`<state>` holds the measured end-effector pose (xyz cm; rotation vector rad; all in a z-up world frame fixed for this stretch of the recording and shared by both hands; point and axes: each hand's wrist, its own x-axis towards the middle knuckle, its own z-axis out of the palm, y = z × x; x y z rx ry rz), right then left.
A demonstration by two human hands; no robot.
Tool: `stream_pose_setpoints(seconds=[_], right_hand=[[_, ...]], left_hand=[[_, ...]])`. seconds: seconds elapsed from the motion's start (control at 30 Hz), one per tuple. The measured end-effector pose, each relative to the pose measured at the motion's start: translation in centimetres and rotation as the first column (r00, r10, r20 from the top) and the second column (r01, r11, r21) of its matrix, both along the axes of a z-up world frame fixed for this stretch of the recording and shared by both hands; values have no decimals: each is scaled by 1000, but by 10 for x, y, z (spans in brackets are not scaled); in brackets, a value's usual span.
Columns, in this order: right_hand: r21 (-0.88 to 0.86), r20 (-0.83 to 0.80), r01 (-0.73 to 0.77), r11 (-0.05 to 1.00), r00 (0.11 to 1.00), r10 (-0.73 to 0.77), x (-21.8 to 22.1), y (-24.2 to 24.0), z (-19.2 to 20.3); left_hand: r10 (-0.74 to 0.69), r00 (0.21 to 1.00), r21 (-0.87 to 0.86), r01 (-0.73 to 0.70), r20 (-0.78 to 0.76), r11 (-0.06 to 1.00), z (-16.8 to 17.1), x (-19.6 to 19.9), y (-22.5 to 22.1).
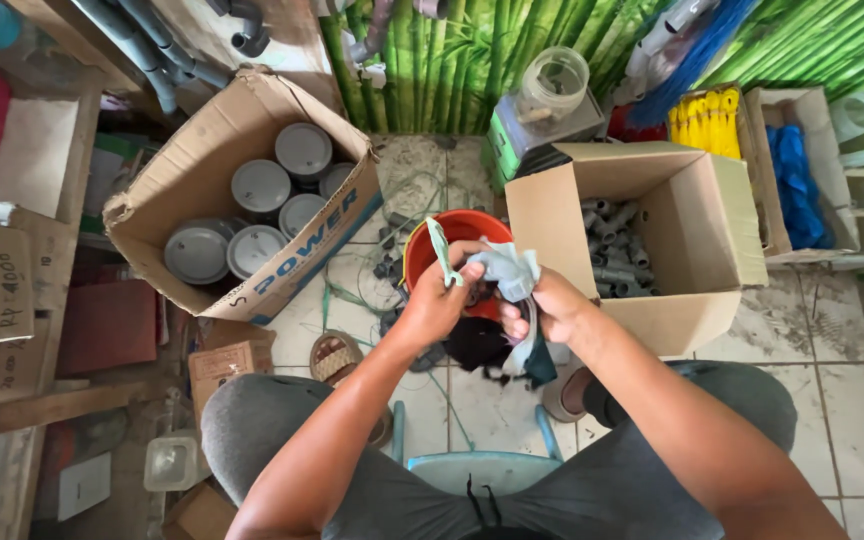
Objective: Assembling PVC pipe fittings by cleaning them with a rag and joining them together
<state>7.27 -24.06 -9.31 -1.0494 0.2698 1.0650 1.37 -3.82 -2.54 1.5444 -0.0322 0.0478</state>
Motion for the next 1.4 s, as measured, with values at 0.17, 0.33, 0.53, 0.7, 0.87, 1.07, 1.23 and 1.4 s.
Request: stream_pose_setpoints(seconds=[0.17,0.33,0.53,0.7,0.87,1.07,1.23,1.4], right_hand=[[79,35,-9,997,999,6,-14,11,67],[133,75,22,991,997,-32,-14,16,67],[-185,669,366,912,727,-156,-18,27,90],[-459,865,459,761,427,265,-5,19,70],[-460,888,512,725,256,382,-21,30,85],[-365,930,403,839,186,315,-10,20,70],[-235,903,130,963,396,167,-13,12,80],[-225,707,272,936,706,-36,-15,18,107]], left_hand=[[20,1000,0,-20,-6,1000,-9,0,4],[107,994,105,-104,-29,989,-7,5,2],[132,978,-100,-149,-161,984,5,-6,-11],[157,939,-88,-192,-306,977,-19,-5,-15],[144,877,-283,-297,-459,912,-15,-7,-25],[133,855,-443,-386,-501,809,-28,-12,-23],[121,835,-536,-448,-537,715,-24,-7,-16],[122,803,-539,-496,-584,681,-15,-4,-11]])
